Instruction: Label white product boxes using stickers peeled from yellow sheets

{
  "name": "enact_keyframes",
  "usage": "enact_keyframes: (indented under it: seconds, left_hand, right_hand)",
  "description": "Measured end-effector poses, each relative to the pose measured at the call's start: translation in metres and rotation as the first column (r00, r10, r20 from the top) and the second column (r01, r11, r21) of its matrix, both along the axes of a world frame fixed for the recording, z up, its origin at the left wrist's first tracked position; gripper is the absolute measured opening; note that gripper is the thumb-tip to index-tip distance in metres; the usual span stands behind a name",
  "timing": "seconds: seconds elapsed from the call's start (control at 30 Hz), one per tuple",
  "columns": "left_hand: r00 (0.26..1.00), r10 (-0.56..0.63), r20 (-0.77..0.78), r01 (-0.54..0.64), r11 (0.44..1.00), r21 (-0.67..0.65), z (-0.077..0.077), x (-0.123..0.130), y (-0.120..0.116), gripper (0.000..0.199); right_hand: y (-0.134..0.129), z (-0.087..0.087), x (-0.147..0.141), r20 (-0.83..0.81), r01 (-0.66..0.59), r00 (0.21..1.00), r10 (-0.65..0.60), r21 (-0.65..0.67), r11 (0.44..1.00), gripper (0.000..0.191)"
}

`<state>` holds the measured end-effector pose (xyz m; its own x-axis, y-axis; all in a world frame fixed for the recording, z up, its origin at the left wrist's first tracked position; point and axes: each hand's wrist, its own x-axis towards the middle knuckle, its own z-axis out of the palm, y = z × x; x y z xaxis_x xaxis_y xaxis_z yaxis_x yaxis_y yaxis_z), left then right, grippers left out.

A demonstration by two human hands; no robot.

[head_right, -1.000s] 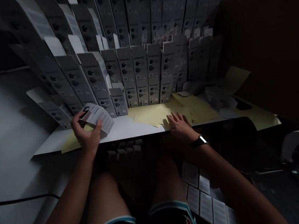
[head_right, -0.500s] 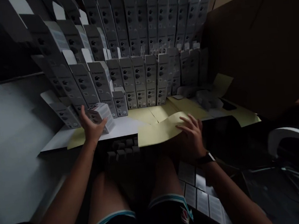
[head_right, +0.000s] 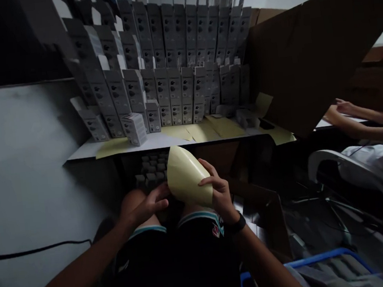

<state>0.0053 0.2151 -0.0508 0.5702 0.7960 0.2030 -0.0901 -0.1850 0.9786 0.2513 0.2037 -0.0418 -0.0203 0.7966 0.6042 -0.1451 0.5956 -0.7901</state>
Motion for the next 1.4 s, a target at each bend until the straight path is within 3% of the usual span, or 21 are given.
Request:
enact_keyframes:
  seconds: [0.13,0.23,0.3,0.37,0.43,0.53,0.77,0.93,1.03,1.17,1.27,1.4]
  left_hand:
    - [0.984,0.168,0.054,-0.161,0.980,-0.120,0.008,0.001,-0.061,0.053]
    - [0.958,0.286,0.016,-0.280,0.947,-0.156,0.010,0.003,-0.100,0.047]
    - [0.944,0.330,0.018,-0.323,0.933,-0.157,0.008,0.002,-0.117,0.045]
    - [0.934,0.356,0.029,-0.348,0.925,-0.150,0.005,0.001,-0.126,0.043]
    - [0.928,0.372,0.024,-0.365,0.920,-0.142,0.000,-0.002,-0.127,0.043]
    - [0.922,0.386,-0.015,-0.385,0.915,-0.117,-0.009,-0.004,-0.126,0.045]
    - [0.940,0.339,-0.051,-0.343,0.929,-0.139,-0.020,0.000,-0.141,0.052]
    - [0.961,0.277,-0.005,-0.272,0.942,-0.196,-0.021,0.000,-0.148,0.060]
    - [0.984,0.179,-0.020,-0.179,0.953,-0.245,-0.032,-0.001,-0.147,0.065]
    - [0.970,0.111,-0.218,-0.154,0.970,-0.188,-0.056,-0.003,-0.143,0.050]
    - [0.969,0.091,-0.231,-0.137,0.971,-0.196,-0.070,-0.003,-0.138,0.047]
    - [0.973,0.177,-0.147,-0.212,0.936,-0.279,-0.075,-0.003,-0.130,0.054]
  right_hand:
    - [-0.046,0.001,-0.013,0.033,-0.109,0.994,0.106,0.076,0.991,0.010]
    - [-0.072,-0.007,-0.018,0.121,-0.081,0.991,0.065,0.139,0.987,0.008]
    - [-0.081,-0.018,-0.020,0.121,0.007,0.992,-0.020,0.107,0.994,0.016]
    - [-0.085,-0.030,-0.022,0.035,0.050,0.998,-0.049,-0.032,0.998,0.038]
    - [-0.084,-0.040,-0.024,-0.093,-0.018,0.996,-0.002,-0.215,0.976,0.054]
    - [-0.086,-0.045,-0.028,-0.181,-0.107,0.983,0.039,-0.384,0.917,0.059]
    - [-0.103,-0.038,-0.033,-0.096,-0.024,0.995,-0.020,-0.440,0.898,0.075]
    - [-0.099,-0.049,-0.034,-0.175,-0.041,0.983,-0.049,-0.478,0.877,0.080]
    - [-0.091,-0.055,-0.033,-0.215,0.027,0.964,-0.155,-0.502,0.864,0.083]
    - [-0.077,-0.064,-0.026,-0.245,0.116,0.924,-0.294,-0.552,0.825,0.088]
    - [-0.065,-0.076,-0.015,-0.195,0.229,0.896,-0.399,-0.568,0.791,0.079]
    - [-0.052,-0.092,-0.003,-0.094,0.333,0.892,-0.441,-0.522,0.785,0.040]
